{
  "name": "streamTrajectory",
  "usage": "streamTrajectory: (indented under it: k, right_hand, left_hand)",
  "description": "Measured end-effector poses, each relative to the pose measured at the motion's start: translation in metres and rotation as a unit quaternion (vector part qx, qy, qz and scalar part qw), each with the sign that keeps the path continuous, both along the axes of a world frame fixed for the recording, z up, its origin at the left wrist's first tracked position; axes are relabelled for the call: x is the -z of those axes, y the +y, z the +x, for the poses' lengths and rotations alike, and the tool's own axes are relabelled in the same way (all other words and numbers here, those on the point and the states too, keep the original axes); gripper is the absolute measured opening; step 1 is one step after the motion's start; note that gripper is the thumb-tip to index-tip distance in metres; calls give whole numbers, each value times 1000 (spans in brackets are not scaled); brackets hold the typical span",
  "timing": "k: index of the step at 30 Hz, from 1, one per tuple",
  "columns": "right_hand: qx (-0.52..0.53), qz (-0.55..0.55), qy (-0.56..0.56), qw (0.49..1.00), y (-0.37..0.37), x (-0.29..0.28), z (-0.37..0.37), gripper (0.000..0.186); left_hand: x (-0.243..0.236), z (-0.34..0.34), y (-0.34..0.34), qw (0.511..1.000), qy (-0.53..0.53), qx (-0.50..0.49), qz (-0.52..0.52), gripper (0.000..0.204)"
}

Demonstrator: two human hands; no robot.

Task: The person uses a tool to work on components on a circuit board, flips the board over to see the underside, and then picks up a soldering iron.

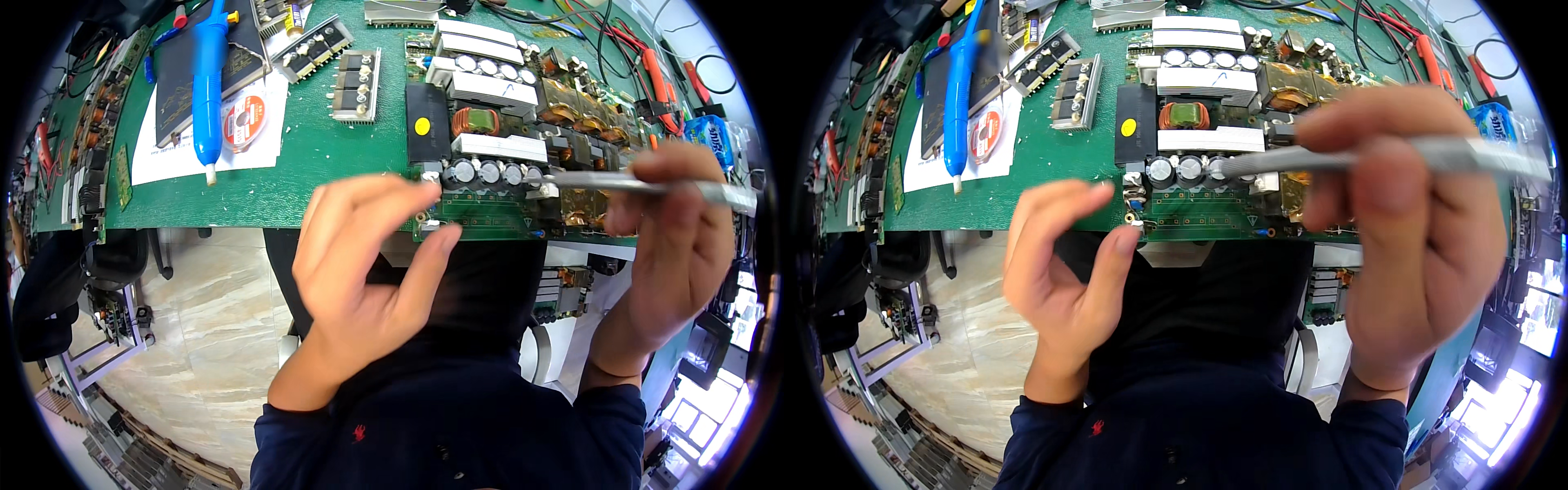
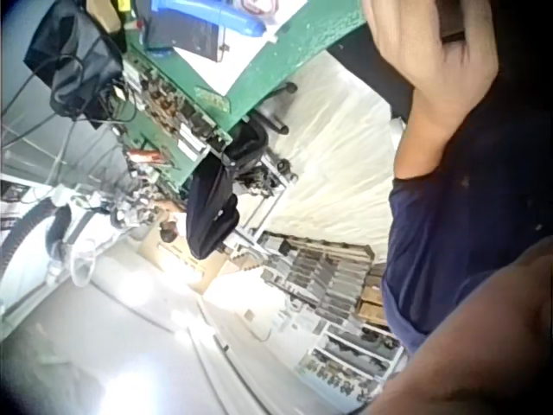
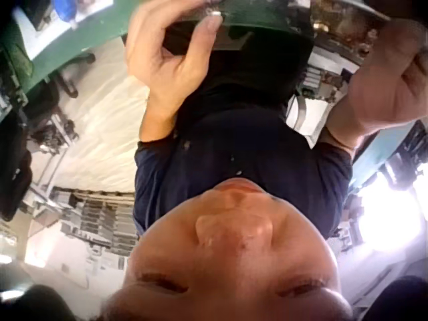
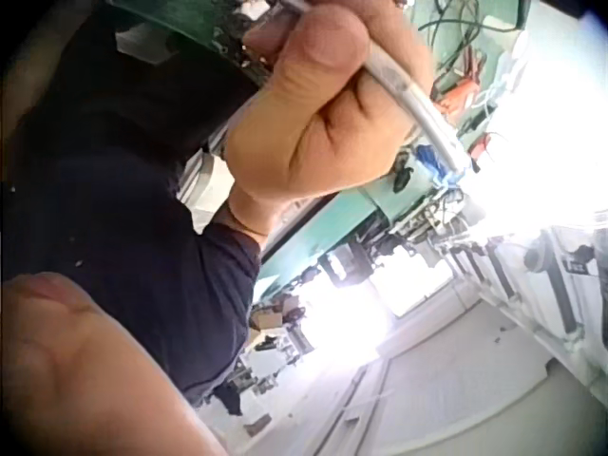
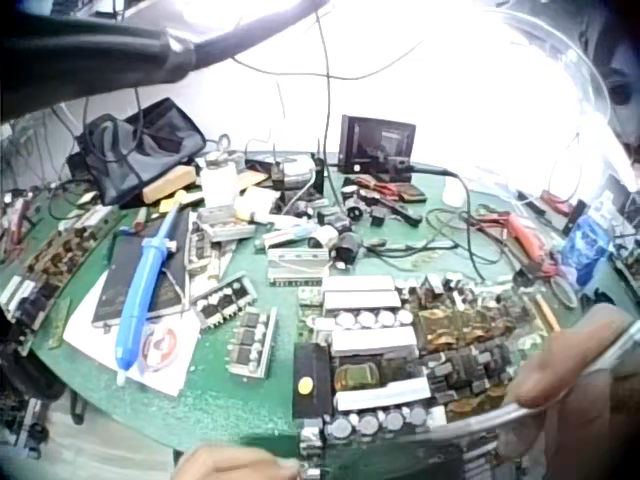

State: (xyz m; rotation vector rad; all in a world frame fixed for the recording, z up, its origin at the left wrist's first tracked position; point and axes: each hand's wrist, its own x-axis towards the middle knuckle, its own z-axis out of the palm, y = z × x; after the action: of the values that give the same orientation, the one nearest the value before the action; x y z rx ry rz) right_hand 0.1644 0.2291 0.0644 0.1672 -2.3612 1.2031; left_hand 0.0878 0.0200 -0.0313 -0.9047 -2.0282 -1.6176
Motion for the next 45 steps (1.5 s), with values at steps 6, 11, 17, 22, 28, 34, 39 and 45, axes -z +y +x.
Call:
streamTrajectory:
  k: [6,11,17,22,28,34,39,45]
  right_hand:
    - [-33,7,-72,997,-9,-2,-22,32]
    - [-64,35,-85,994,-7,0,-30,27]
    - [-49,33,-116,991,-9,-6,-36,23]
    - [-100,-53,-83,990,0,4,-43,22]
    - [-39,86,-122,988,-1,-6,-38,21]
    - [-53,82,-123,988,-9,-9,-43,18]
    - [-79,109,-140,981,-20,-17,-47,16]
    - [-79,109,-120,984,-23,-13,-48,14]
  left_hand:
    - [7,-12,9,998,-4,12,-55,34]
    - [9,-13,11,997,10,2,-78,32]
    - [10,-13,14,997,4,-6,-75,30]
    - [11,-13,14,998,3,-3,-69,28]
    - [12,-13,12,998,6,-7,-66,27]
    - [12,-14,12,998,3,-5,-67,27]
    - [8,-15,14,998,-10,-1,-60,29]
    - [4,-13,14,997,-26,0,-77,28]
